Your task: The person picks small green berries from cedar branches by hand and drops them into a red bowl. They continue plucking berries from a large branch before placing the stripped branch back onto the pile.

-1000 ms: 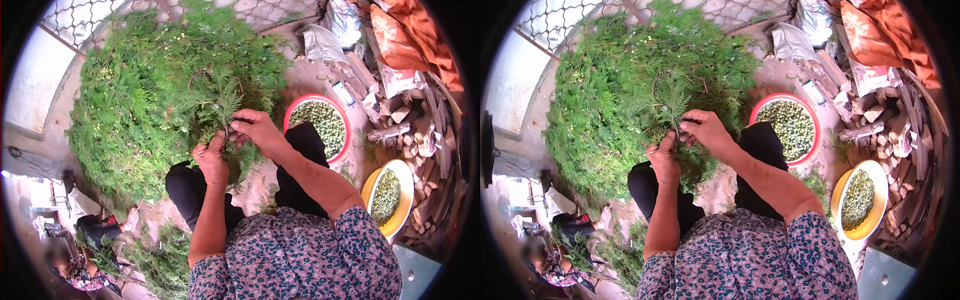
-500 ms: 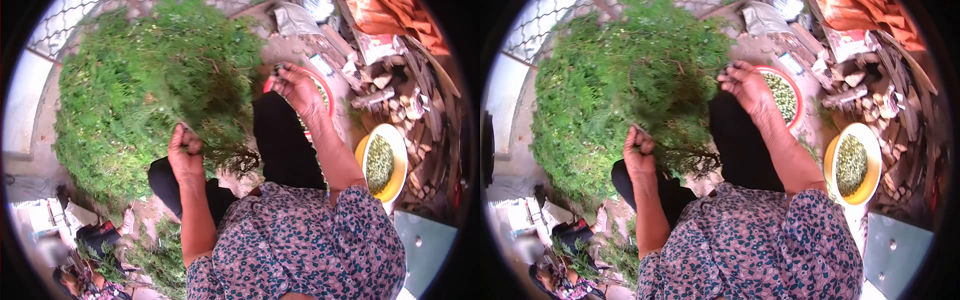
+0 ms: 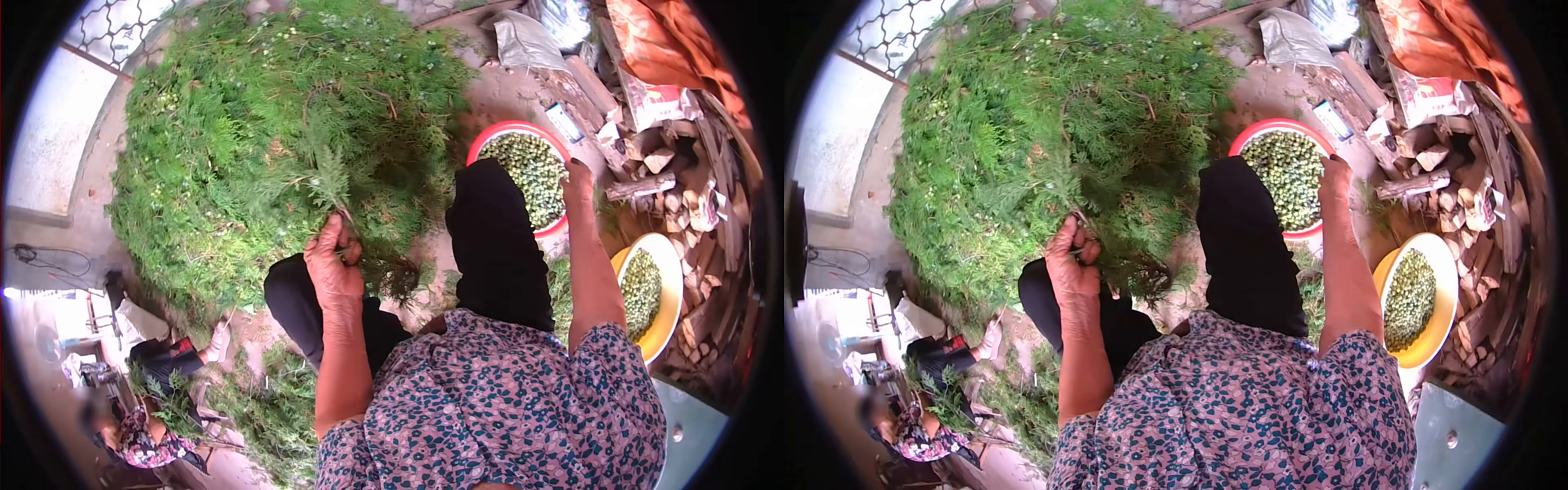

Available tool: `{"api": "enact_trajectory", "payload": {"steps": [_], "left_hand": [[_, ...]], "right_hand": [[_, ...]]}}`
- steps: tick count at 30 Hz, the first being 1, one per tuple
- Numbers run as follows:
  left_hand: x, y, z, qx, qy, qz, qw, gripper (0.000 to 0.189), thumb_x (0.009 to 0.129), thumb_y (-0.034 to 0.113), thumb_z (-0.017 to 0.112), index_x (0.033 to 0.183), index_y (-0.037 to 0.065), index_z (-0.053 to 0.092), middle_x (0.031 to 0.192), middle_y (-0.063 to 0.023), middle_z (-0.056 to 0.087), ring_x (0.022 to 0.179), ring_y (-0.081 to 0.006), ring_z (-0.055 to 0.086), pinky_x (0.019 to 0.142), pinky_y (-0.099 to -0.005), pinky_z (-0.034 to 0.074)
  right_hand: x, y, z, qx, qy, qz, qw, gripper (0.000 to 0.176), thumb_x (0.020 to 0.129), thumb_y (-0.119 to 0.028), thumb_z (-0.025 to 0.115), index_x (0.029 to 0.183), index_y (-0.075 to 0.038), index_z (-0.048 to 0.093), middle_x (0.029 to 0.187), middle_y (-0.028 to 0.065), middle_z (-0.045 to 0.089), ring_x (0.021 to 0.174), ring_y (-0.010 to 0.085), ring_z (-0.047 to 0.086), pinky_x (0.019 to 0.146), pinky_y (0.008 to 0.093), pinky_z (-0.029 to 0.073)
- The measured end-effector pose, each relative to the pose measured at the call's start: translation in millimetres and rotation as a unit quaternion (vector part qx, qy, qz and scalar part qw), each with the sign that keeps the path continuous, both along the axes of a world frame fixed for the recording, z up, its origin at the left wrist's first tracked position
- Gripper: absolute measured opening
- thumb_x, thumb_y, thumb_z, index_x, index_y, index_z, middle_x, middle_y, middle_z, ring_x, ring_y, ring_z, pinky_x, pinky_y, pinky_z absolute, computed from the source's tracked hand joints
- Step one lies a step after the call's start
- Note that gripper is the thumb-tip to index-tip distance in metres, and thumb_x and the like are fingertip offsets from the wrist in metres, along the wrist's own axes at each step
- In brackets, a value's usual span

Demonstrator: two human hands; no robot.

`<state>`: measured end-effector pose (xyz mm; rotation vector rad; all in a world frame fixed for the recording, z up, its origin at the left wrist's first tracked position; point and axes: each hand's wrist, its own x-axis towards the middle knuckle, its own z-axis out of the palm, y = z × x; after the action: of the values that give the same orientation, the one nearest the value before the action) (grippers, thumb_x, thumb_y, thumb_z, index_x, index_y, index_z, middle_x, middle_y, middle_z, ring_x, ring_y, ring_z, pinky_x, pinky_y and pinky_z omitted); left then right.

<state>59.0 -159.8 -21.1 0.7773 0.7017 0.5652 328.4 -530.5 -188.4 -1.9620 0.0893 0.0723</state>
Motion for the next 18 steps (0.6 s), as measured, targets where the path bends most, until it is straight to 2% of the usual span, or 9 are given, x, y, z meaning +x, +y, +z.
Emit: {"api": "enact_trajectory", "payload": {"steps": [2,4,6,7,9,10,12,16,18], "left_hand": [[-1,-4,1,0.006,0.026,0.023,0.999,0.011,0.075,0.012,0.067,0.072,0.009,0.057,0.059,0.0046,0.044,0.050,-0.0059,0.036,0.042,-0.0190,0.024],[-4,-7,-2,0.041,0.014,-0.003,0.999,0.009,0.075,0.011,0.067,0.073,0.008,0.059,0.060,0.0049,0.047,0.051,-0.0047,0.039,0.044,-0.0193,0.027],[-3,-11,-5,0.058,0.020,0.004,0.998,0.008,0.076,0.010,0.067,0.074,0.008,0.060,0.061,0.0049,0.049,0.051,-0.0043,0.040,0.044,-0.0195,0.028],[-2,-14,-6,0.075,0.027,0.011,0.997,0.006,0.076,0.009,0.066,0.074,0.007,0.061,0.062,0.0049,0.051,0.052,-0.0039,0.040,0.045,-0.0197,0.029],[-3,-20,-5,0.072,0.017,0.008,0.997,0.004,0.076,0.008,0.065,0.077,0.006,0.062,0.066,0.0043,0.055,0.054,-0.0036,0.042,0.046,-0.0197,0.030],[-5,-21,-9,0.086,0.020,-0.015,0.996,0.004,0.077,0.008,0.065,0.078,0.005,0.063,0.069,0.0037,0.057,0.055,-0.0038,0.044,0.047,-0.0196,0.031],[-3,-30,-6,0.097,0.009,-0.034,0.995,0.005,0.077,0.007,0.064,0.081,0.003,0.064,0.073,0.0028,0.060,0.060,-0.0037,0.048,0.053,-0.0188,0.037],[-9,-36,-20,0.135,0.017,-0.066,0.989,0.008,0.078,0.007,0.064,0.085,0.003,0.064,0.077,0.0024,0.060,0.064,-0.0036,0.048,0.058,-0.0187,0.039],[-10,-37,-17,0.133,0.013,-0.074,0.988,0.010,0.079,0.007,0.063,0.087,0.002,0.064,0.078,0.0018,0.060,0.065,-0.0039,0.048,0.059,-0.0191,0.039]], "right_hand": [[-9,23,41,0.153,0.091,-0.181,0.967,0.037,0.076,-0.007,0.054,0.111,0.001,0.052,0.083,0.0059,0.056,0.067,0.0149,0.052,0.058,0.0257,0.044],[-37,71,81,0.294,-0.003,-0.136,0.946,0.028,0.078,-0.007,0.054,0.104,0.002,0.056,0.078,0.0052,0.057,0.065,0.0133,0.053,0.055,0.0255,0.044],[-73,124,124,0.284,-0.063,0.060,0.955,0.019,0.082,-0.009,0.054,0.099,-0.001,0.060,0.082,0.0054,0.060,0.070,0.0122,0.056,0.062,0.0270,0.047],[-101,154,149,0.257,-0.027,0.107,0.960,0.019,0.081,-0.011,0.057,0.099,-0.003,0.060,0.086,0.0051,0.061,0.073,0.0126,0.057,0.066,0.0272,0.047],[-141,198,166,0.117,-0.079,0.260,0.955,0.037,0.074,-0.019,0.067,0.104,0.000,0.057,0.092,0.0114,0.062,0.082,0.0151,0.058,0.074,0.0274,0.046],[-156,216,169,0.118,-0.090,0.289,0.946,0.044,0.071,-0.022,0.070,0.105,0.001,0.055,0.092,0.0140,0.062,0.082,0.0154,0.058,0.074,0.0282,0.046],[-181,247,164,0.208,-0.059,0.274,0.937,0.038,0.073,-0.020,0.068,0.101,0.002,0.055,0.079,0.0099,0.059,0.074,0.0123,0.055,0.066,0.0263,0.046],[-184,263,152,0.311,-0.015,0.238,0.920,0.019,0.079,-0.012,0.060,0.090,0.003,0.056,0.069,-0.0007,0.053,0.063,0.0039,0.045,0.054,0.0217,0.039],[-179,259,146,0.323,0.022,0.238,0.916,0.016,0.081,-0.010,0.058,0.088,0.003,0.057,0.069,-0.0016,0.052,0.062,0.0033,0.044,0.053,0.0210,0.038]]}}
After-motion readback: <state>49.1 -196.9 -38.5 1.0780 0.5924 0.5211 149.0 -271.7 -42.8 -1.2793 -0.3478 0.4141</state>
